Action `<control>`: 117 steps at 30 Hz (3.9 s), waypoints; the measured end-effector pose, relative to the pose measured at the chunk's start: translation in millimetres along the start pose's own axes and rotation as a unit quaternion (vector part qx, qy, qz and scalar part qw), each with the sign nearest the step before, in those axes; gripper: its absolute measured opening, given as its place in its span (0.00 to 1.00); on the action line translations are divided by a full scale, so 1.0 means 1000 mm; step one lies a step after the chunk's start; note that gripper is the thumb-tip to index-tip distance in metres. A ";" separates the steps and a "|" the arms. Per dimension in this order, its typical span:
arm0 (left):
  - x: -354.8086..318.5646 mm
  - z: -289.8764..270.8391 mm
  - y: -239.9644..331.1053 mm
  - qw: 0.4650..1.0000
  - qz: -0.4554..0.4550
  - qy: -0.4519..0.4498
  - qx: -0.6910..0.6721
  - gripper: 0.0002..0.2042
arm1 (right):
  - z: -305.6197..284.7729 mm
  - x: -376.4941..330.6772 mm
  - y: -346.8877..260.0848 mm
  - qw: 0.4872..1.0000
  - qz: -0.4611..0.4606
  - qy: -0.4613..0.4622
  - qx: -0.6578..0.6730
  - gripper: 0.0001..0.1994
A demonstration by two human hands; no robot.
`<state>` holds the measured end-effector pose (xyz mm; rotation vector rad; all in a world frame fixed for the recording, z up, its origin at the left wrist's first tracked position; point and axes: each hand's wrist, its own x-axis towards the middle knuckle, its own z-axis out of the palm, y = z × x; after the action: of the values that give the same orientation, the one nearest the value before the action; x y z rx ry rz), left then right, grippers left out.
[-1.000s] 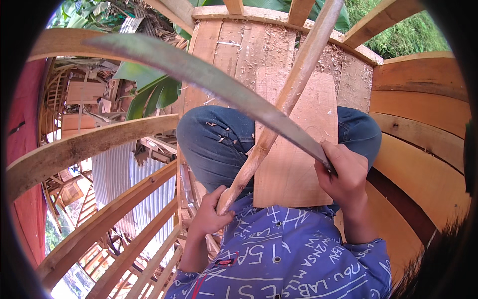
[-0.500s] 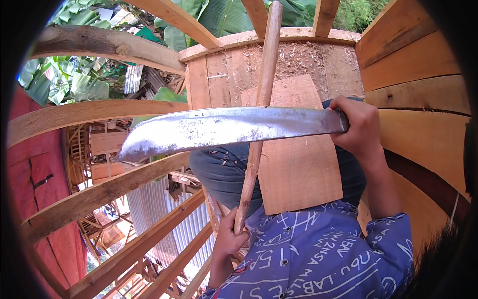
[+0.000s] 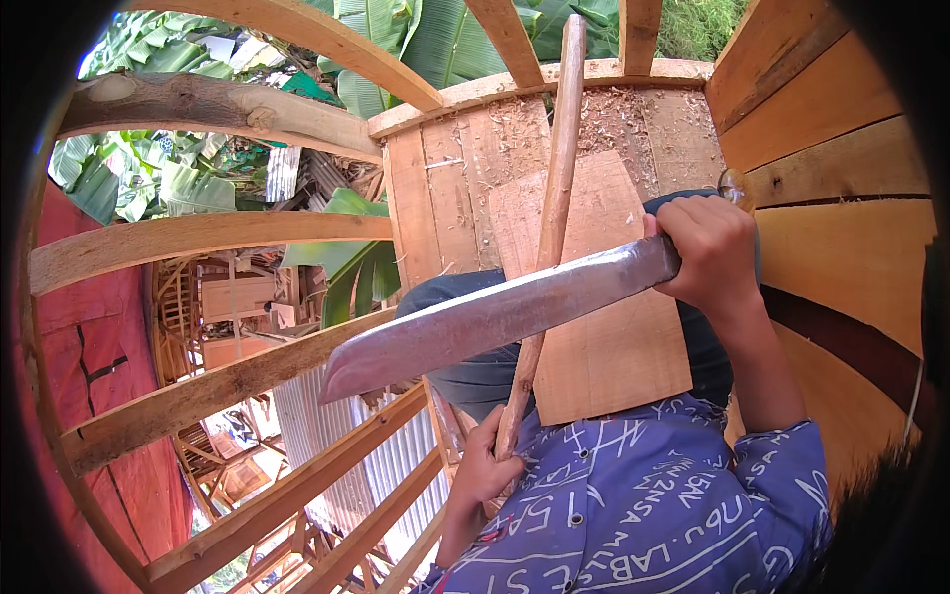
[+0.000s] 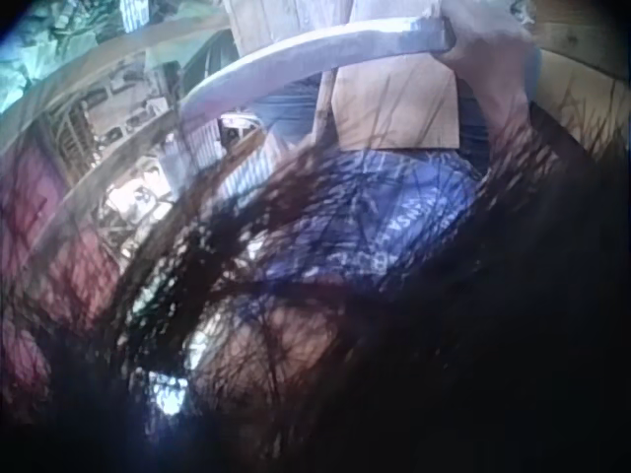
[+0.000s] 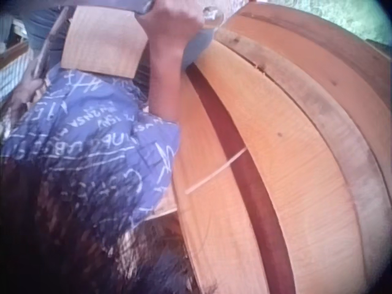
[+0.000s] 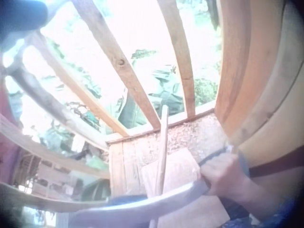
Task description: The person sits cross-legged on a wooden platform and uses a large curved blade to shave and shape a thin piece of wood held between their legs. They repeatedly strike the wood with the blade to remove thin layers, creating wood shavings.
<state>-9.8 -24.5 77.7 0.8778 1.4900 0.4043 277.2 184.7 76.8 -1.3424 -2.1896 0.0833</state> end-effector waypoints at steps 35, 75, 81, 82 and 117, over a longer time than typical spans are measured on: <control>0.008 -0.001 -0.037 0.982 -0.003 -0.094 -0.166 0.17 | -0.017 -0.006 0.042 0.981 0.190 0.027 -0.019 0.06; 0.004 0.006 0.022 0.966 0.042 0.181 0.181 0.16 | -0.010 -0.017 0.042 0.986 0.144 0.040 -0.080 0.08; 0.007 0.009 0.020 0.954 0.083 0.165 0.237 0.17 | -0.011 -0.025 0.008 0.995 0.093 -0.035 -0.016 0.08; 0.005 0.009 0.026 0.957 0.079 0.168 0.221 0.17 | -0.012 -0.022 0.007 0.996 0.087 -0.028 -0.020 0.09; 0.017 0.006 -0.001 0.982 0.031 0.118 0.145 0.16 | 0.014 -0.040 -0.001 0.982 0.142 -0.119 -0.024 0.07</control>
<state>-2.7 -14.2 64.3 1.1388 1.7726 0.3515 283.0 154.7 48.1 -1.7444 -2.1849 0.3145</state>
